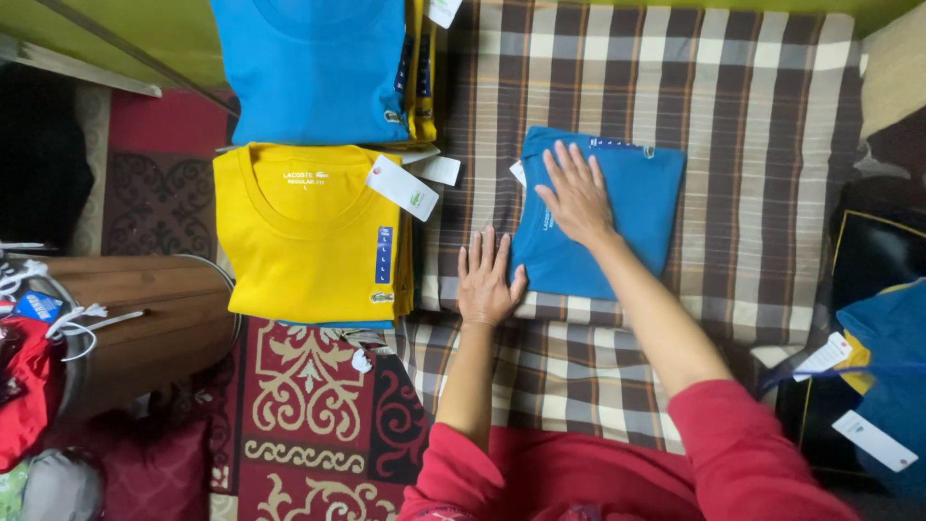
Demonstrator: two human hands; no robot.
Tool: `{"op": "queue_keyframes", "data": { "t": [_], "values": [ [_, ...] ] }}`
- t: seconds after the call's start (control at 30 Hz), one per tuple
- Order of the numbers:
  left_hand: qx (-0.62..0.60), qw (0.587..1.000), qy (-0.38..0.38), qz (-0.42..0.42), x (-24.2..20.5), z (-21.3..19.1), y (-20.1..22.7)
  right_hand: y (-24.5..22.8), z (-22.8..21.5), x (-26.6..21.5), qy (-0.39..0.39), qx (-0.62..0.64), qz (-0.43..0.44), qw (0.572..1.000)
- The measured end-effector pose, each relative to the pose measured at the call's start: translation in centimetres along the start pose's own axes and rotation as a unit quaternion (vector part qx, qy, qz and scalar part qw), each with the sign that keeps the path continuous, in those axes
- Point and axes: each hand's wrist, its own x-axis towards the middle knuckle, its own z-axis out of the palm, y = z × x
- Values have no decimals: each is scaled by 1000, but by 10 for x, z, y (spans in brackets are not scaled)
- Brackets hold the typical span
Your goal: Folding a blue t-shirt on a flat surface.
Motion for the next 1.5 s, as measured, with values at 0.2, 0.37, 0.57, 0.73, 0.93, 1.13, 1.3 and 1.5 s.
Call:
{"op": "queue_keyframes", "data": {
  "t": [0.2,0.37,0.57,0.73,0.93,1.13,1.3,1.5],
  "values": [
    [-6,1000,-10,-3,0,-3,1,54,-18,-52,77,-3,50,996],
    [-4,1000,-3,-2,-2,3,-1,80,-17,-73,197,-100,132,966],
    [-15,1000,-8,3,-2,3,-3,67,-7,-113,256,-146,95,951],
    [-38,999,-37,0,-4,4,-4,31,9,-119,200,-171,22,965],
    [-30,999,-18,-1,-5,12,-7,-37,36,-97,160,-117,-70,978],
    [-20,1000,9,1,-6,13,-7,-81,38,-92,104,-101,-153,978],
    [-44,999,-18,-19,-3,0,1,-37,46,-87,268,-53,36,961],
    [-34,997,-63,-29,0,-6,2,7,11,-48,126,-24,130,983]
  ]
}}
